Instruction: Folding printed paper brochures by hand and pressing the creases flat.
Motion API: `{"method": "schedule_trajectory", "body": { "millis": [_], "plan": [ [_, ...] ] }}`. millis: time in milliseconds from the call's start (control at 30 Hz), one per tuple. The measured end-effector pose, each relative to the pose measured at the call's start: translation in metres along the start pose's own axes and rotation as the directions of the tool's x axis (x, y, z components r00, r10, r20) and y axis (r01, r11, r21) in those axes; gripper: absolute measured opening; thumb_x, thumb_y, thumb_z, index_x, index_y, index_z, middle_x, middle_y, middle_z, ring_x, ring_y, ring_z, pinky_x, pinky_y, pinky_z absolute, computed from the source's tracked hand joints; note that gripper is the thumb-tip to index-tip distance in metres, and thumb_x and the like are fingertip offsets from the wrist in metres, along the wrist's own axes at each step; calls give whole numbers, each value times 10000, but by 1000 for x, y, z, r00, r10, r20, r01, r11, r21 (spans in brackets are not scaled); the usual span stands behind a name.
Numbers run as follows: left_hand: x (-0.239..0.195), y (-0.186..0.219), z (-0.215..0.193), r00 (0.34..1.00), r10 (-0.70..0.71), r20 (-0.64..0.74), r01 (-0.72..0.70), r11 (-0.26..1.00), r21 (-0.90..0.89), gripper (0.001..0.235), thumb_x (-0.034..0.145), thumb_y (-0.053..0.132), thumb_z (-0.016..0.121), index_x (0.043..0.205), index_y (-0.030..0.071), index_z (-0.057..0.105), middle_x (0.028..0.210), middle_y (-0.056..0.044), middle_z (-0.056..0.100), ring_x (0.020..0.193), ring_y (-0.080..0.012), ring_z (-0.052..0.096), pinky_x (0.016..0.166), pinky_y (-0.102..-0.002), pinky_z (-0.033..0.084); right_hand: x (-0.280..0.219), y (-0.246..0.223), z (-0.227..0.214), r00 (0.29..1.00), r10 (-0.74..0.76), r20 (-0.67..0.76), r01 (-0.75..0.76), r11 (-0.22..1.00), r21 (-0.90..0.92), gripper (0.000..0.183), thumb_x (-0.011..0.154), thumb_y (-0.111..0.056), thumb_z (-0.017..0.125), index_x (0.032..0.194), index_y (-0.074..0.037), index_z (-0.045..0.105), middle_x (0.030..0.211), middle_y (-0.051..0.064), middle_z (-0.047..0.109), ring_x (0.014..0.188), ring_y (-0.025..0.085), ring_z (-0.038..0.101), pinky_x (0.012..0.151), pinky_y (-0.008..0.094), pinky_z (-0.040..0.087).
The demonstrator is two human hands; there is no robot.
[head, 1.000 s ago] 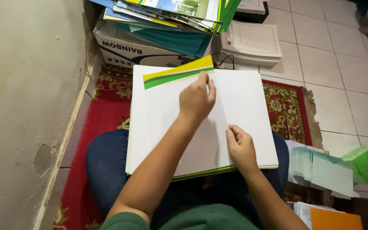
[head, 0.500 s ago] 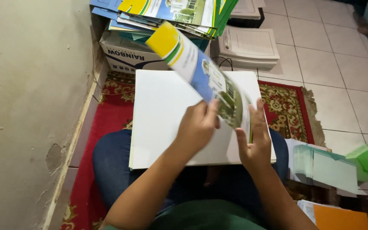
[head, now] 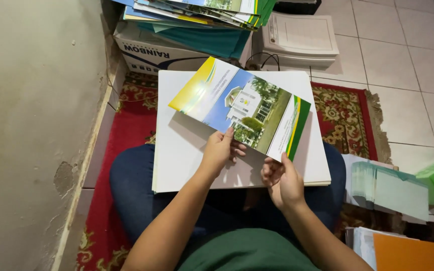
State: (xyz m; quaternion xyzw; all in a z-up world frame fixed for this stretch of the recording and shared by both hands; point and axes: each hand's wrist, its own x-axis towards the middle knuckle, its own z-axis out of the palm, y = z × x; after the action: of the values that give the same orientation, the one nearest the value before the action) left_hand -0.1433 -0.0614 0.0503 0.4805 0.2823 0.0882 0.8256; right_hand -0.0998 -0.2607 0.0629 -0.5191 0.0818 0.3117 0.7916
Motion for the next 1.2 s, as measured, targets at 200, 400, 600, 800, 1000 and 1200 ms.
{"method": "schedule_trajectory", "body": {
  "millis": [200,400,600,800,1000,1200],
  "plan": [
    [10,2,-22,997,44,-61,-37,994,106,369,1099,319,434,1027,-35,508,699,-259,711,491,-265,707,300,-271,484,-19,-17,31,998,68,-6,-68,996,-64,481,1090,-526,327,1057,-101,550,638,18,364,499,182,415,402,253,229],
    [1,13,-16,994,38,-103,-18,981,194,361,1088,308,450,1004,-33,536,692,-252,720,475,-278,711,278,-312,488,-16,-16,5,996,-55,69,73,952,-298,236,1072,-180,371,1216,-51,507,721,198,634,538,245,619,397,241,388],
    [13,9,-37,957,209,-200,-114,909,402,503,1065,489,419,990,16,573,645,-193,698,493,-228,693,354,-321,532,-6,-19,-3,985,-172,8,159,891,-425,261,1053,-122,434,1276,-9,511,678,176,648,485,204,600,365,229,431],
    [-9,83,-43,872,397,-287,-208,831,516,333,1076,360,354,960,107,538,671,-24,584,681,-177,545,668,-322,457,11,-40,-23,956,-290,43,280,859,-428,359,1047,-82,442,1386,19,498,635,163,625,449,187,555,352,225,404],
    [2,77,-40,851,431,-299,-117,712,692,396,997,362,413,826,56,598,765,-206,657,800,-395,666,732,-482,506,14,-88,-35,930,-367,16,356,891,-283,426,1039,-122,526,1461,-70,528,685,104,642,525,94,602,454,138,474],
    [-17,55,-9,861,494,121,-225,157,962,418,1070,305,361,991,58,689,916,-120,762,761,-361,680,703,-452,522,-13,-149,12,906,-393,155,395,919,19,337,1031,-83,439,1343,-23,552,678,-8,595,473,44,418,442,159,309]
  ]
}}
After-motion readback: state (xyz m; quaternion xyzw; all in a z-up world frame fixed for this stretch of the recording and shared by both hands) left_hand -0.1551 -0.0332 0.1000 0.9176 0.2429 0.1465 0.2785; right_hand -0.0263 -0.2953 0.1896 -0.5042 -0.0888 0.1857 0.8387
